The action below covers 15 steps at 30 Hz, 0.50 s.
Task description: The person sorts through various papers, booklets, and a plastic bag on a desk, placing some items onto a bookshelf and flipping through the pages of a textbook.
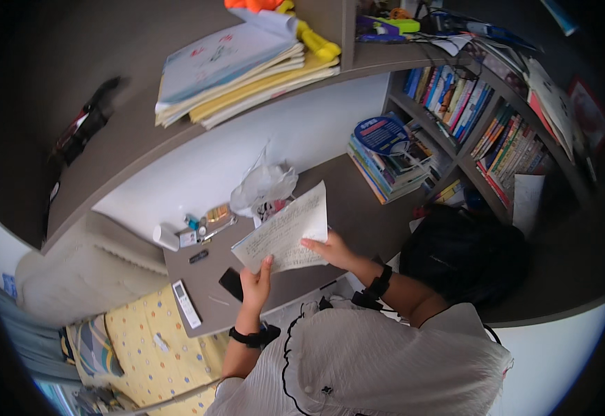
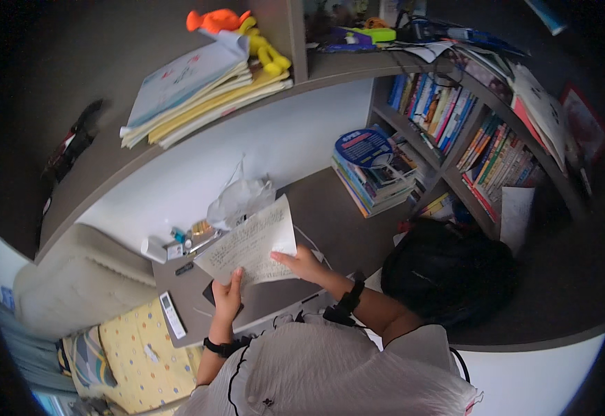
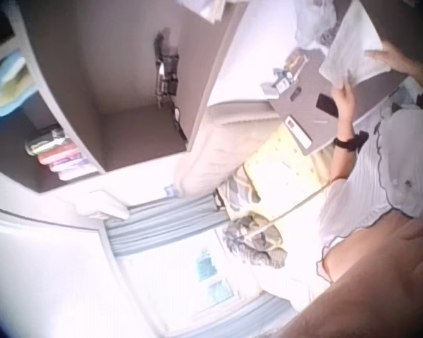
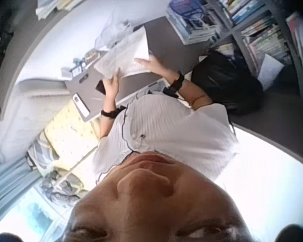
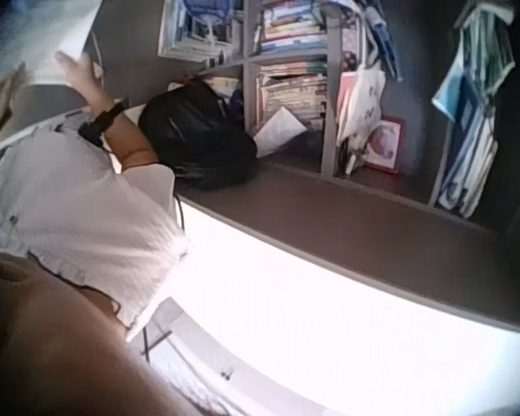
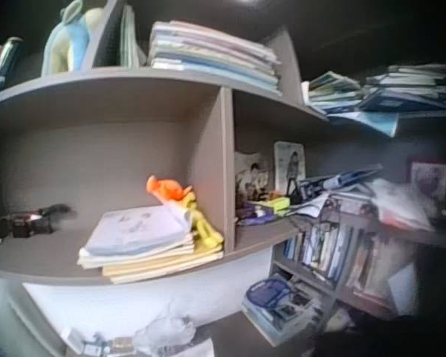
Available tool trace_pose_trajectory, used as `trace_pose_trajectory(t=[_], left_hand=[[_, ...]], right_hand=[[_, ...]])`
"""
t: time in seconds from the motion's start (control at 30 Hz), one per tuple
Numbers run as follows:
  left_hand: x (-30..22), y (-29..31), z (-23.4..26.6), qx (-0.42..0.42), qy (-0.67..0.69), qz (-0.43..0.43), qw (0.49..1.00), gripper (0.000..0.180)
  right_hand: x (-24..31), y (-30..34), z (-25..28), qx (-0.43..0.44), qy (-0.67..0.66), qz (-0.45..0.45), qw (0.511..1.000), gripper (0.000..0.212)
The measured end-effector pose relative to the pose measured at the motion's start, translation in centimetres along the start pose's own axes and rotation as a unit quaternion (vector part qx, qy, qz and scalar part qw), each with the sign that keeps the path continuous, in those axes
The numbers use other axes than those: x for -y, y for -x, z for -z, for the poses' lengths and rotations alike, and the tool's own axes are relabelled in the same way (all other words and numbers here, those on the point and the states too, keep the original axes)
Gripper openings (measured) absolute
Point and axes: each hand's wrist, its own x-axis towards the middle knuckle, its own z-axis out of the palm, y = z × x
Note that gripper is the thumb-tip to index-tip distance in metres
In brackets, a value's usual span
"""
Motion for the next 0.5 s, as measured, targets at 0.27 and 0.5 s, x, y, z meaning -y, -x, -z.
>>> trace_pose_trajectory(t=[0.27,0.5], left_hand=[[0.1,-1.4,-2.8,0.097,0.238,0.110,0.960,0.037],[-1.6,-0.8,-3.7,0.176,0.203,0.106,0.957,0.036]], right_hand=[[2.1,2.1,3.1,-0.055,0.019,-0.022,0.998,0.030],[5.4,3.5,4.3,-0.098,-0.029,0.000,0.995,0.028]])
